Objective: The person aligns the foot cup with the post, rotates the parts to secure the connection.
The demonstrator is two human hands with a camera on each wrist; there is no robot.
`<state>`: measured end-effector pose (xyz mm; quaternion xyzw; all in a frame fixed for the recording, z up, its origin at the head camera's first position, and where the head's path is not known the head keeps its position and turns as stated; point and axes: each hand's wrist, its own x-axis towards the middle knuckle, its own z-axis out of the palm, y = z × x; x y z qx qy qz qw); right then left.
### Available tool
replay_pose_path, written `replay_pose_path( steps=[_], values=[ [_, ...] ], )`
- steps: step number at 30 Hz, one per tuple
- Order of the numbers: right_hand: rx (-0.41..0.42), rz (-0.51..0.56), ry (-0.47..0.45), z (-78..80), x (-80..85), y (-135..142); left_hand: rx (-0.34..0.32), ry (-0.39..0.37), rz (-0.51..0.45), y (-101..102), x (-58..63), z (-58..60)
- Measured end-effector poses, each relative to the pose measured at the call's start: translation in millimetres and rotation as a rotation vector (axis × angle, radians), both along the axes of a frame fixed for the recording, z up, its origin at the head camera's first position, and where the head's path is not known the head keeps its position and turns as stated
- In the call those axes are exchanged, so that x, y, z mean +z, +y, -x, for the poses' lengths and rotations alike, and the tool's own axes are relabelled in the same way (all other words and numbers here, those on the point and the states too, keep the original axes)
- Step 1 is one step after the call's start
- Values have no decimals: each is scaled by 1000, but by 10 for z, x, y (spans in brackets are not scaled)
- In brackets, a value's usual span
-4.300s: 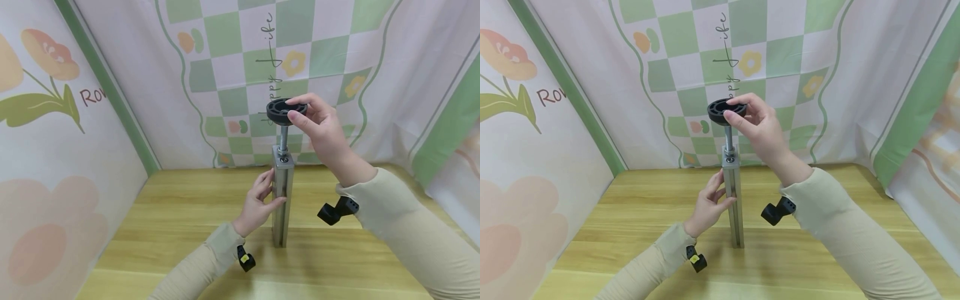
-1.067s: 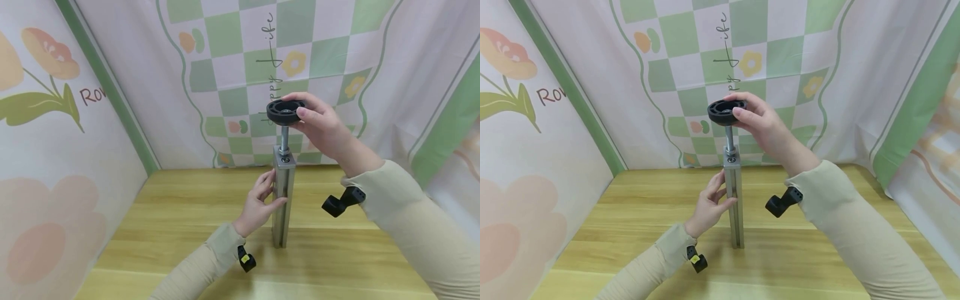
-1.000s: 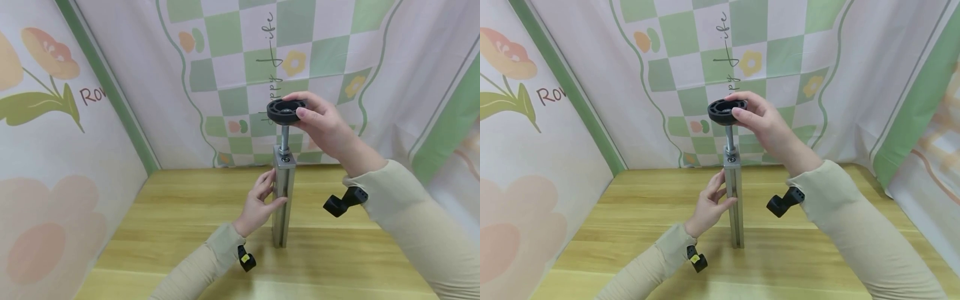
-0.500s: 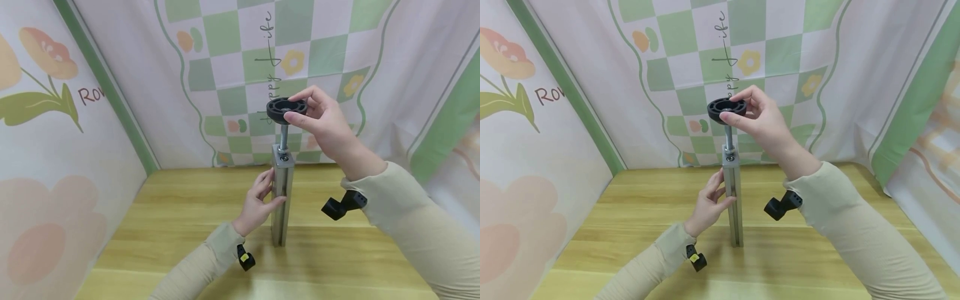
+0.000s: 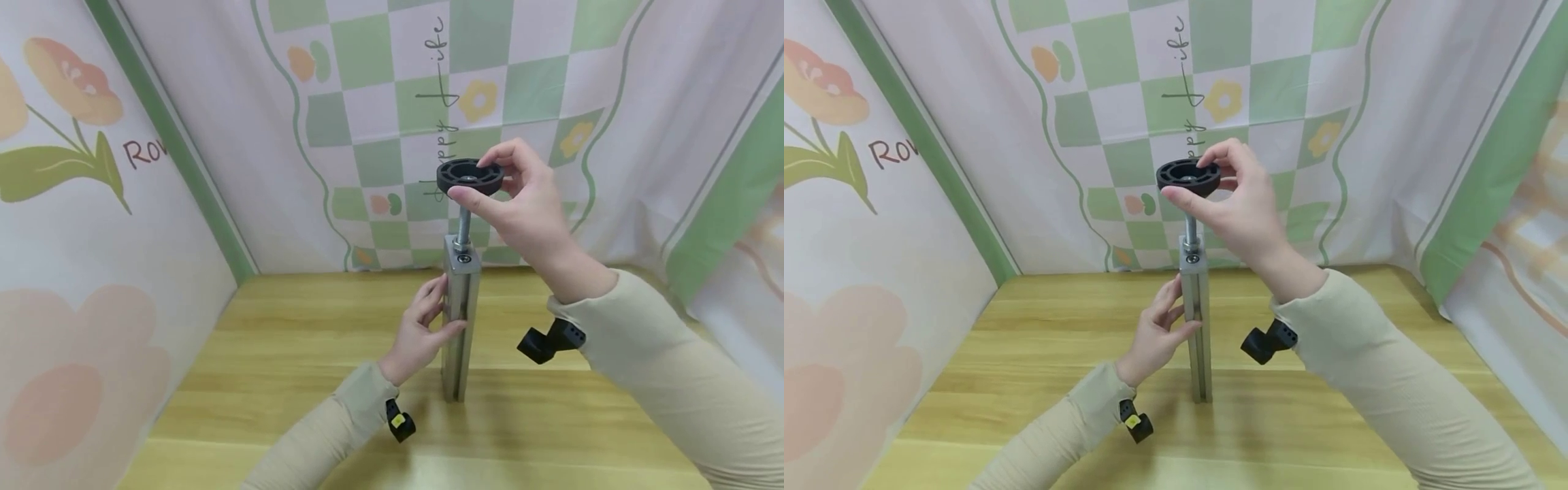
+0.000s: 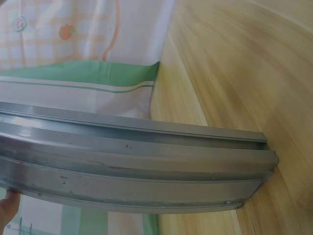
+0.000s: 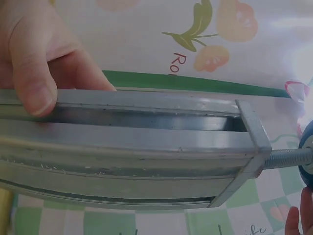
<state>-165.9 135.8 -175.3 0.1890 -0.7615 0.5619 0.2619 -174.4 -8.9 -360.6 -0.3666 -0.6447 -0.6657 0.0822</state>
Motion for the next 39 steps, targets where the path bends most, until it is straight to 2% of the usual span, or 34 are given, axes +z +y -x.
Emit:
replay_pose_path(
  steps=[6,12,16,20,24,27,31,35,37,39],
  values=[
    [-112,-69,75,-24,1,-62,8,4,7,-2,-7,-12],
    [-182,-113,143,-52,5,-95,10,12,-4,7,-8,-3],
    [-187,-134,149,-67,-8,-92,4,7,-7,1,-16,-6],
    [-128,-106,136,-79,-41,-49,6,12,-9,2,-22,-3],
    [12,-29,166,-53,-98,14,9,20,-13,6,-18,-4],
    [193,85,151,12,-113,62,2,15,-14,8,-9,-14],
    [490,233,47,154,-109,115,-3,3,-14,8,-4,-26],
    [761,306,-41,307,-135,164,5,-10,-5,7,-3,-26],
    [853,314,-62,370,-156,191,7,-14,-2,7,-1,-26],
    [912,312,-76,408,-178,217,8,-17,2,7,0,-28]
  ],
)
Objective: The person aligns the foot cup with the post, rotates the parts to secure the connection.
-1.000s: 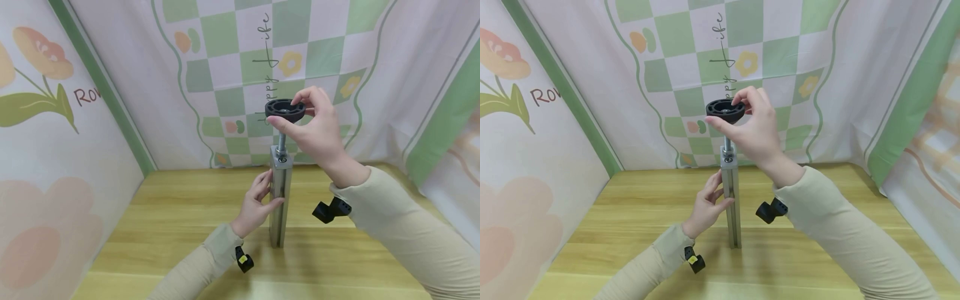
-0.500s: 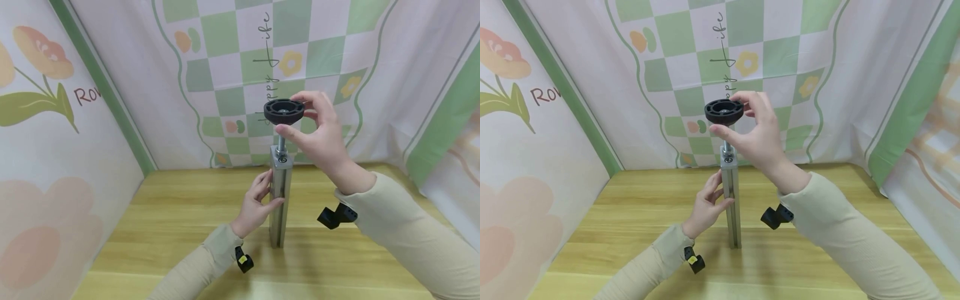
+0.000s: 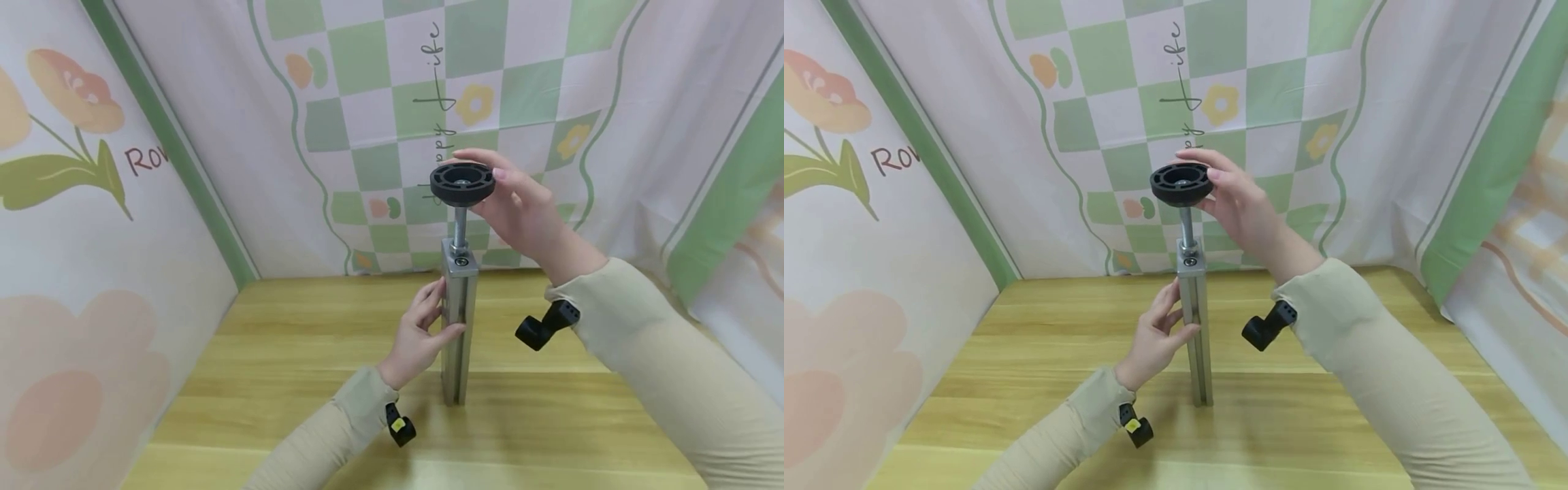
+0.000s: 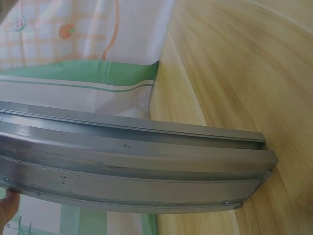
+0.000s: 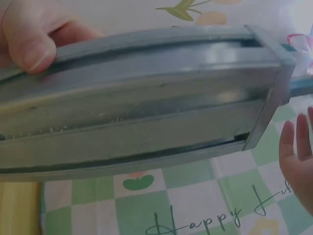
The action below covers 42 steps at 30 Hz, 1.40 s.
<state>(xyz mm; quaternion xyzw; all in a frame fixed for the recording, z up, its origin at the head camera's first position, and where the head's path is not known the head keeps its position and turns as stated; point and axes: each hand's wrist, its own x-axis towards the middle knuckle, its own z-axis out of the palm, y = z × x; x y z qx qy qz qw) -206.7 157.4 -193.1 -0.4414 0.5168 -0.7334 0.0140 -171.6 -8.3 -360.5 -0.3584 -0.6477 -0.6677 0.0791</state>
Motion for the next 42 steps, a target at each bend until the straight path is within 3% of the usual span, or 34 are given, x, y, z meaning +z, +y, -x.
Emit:
replay_pose_path(
  steps=[11,22,33,42],
  values=[
    [136,58,-84,15,-13,33,3,8,2,12,6,7],
    [154,44,-2,24,9,58,-1,39,-12,26,6,26],
    [22,35,31,-54,15,53,1,7,-18,13,-7,24],
    [-229,-23,52,-198,53,35,-2,14,-21,11,-2,-1]
  ],
)
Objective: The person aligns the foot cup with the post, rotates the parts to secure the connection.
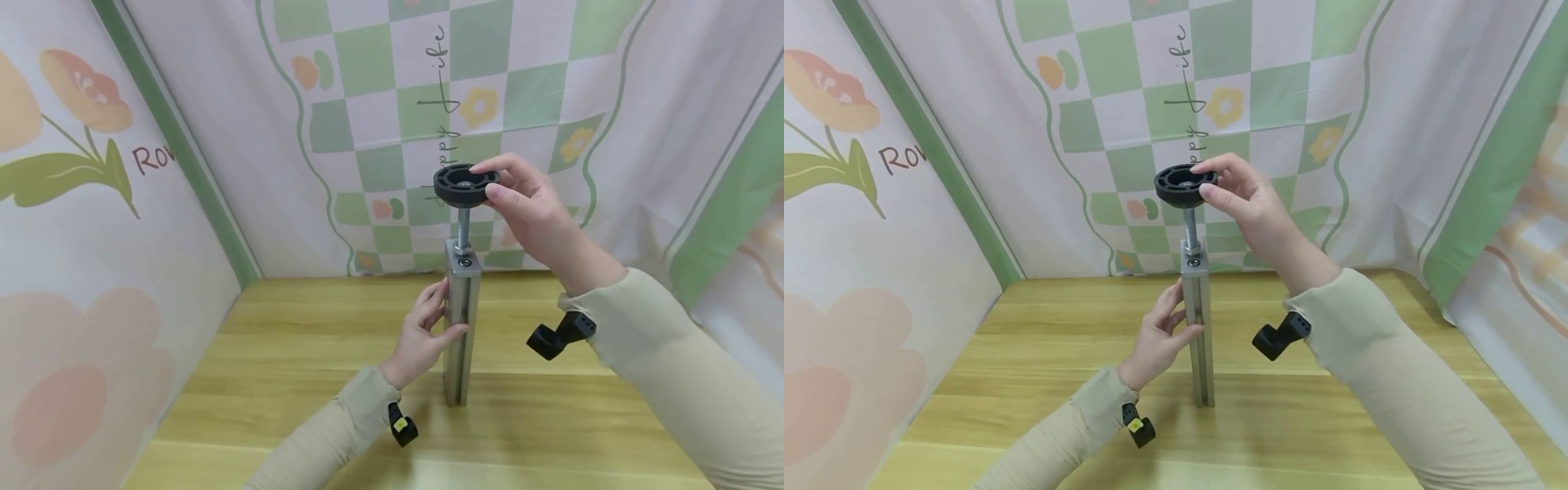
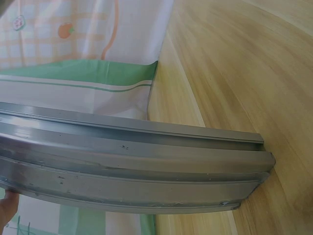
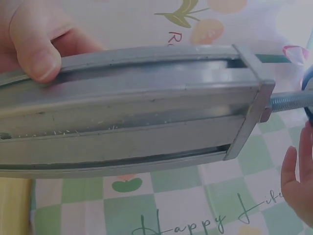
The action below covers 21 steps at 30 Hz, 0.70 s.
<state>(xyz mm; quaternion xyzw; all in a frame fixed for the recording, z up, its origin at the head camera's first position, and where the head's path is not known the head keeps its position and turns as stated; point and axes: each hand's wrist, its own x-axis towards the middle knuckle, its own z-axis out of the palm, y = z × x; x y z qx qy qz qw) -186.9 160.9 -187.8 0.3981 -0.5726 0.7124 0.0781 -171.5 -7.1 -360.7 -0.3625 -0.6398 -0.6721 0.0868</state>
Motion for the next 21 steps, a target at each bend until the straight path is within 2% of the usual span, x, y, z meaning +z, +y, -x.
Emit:
replay_pose_path(
  steps=[6,11,14,21],
  values=[
    [-190,-17,-39,-113,15,-44,2,-18,9,0,1,-6],
    [-306,-65,-53,-179,50,-74,1,-30,14,-7,-5,-3],
    [-342,-99,-52,-209,69,-71,-1,-25,12,-7,-9,-1],
    [-368,-128,-85,-256,106,-66,1,2,12,-5,-7,-5]
  ],
)
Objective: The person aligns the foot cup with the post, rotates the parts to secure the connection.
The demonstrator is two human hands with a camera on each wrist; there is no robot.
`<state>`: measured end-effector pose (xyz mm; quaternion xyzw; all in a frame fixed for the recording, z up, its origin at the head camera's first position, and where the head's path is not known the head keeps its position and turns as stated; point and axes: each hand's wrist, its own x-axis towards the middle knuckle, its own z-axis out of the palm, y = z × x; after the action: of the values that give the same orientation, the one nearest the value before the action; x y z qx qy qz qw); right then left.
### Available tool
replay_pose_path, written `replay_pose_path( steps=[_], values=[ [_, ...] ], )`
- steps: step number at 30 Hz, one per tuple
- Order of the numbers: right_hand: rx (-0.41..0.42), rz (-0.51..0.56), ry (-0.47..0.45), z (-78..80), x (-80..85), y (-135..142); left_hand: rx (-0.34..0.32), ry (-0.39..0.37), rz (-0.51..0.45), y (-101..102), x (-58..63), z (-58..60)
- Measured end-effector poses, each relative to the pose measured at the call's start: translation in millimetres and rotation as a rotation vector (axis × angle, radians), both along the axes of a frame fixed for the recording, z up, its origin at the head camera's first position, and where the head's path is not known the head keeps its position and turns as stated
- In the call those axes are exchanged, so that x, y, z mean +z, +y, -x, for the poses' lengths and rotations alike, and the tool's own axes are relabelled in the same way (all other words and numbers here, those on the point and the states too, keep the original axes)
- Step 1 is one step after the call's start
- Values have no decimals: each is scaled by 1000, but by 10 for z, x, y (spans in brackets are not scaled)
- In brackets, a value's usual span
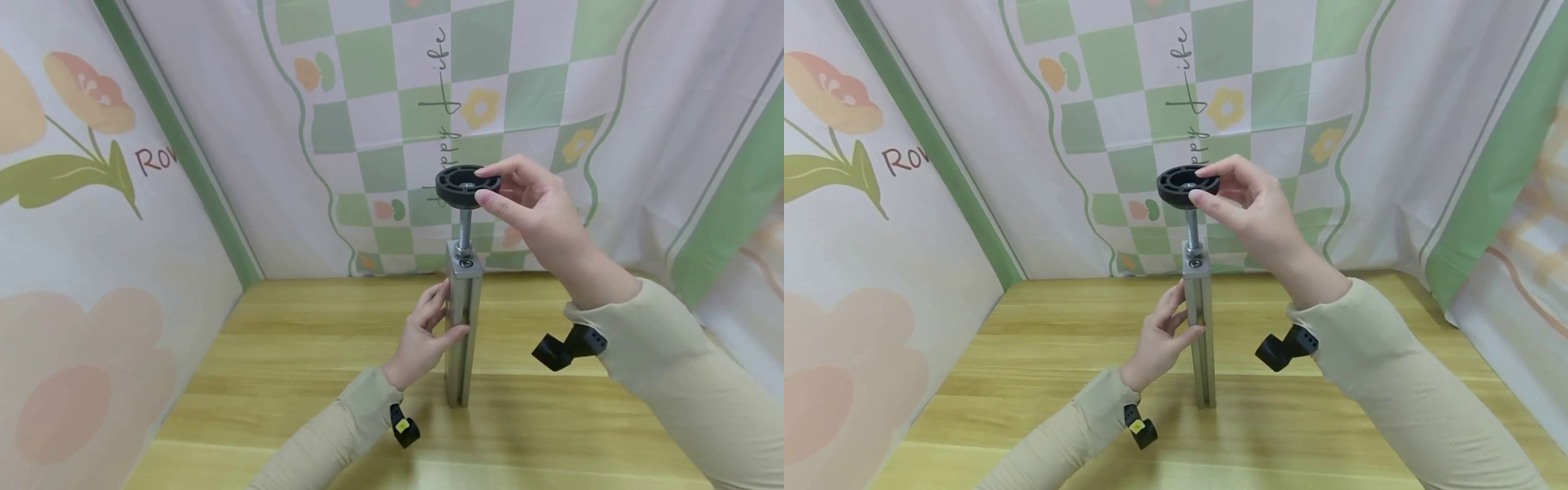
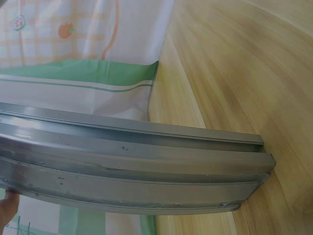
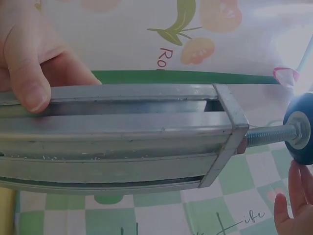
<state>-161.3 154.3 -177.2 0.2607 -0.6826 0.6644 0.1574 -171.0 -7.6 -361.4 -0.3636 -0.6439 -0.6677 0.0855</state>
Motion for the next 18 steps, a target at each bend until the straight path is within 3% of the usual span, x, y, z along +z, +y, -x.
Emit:
replay_pose_path(
  steps=[3,10,18],
  values=[
    [-37,-24,-10,-36,14,-13,2,-8,1,-1,2,-5],
    [-297,-199,13,-119,69,-108,6,-21,-5,3,12,1],
    [-434,-247,99,-126,49,-206,5,-26,0,-1,-1,7]
  ],
)
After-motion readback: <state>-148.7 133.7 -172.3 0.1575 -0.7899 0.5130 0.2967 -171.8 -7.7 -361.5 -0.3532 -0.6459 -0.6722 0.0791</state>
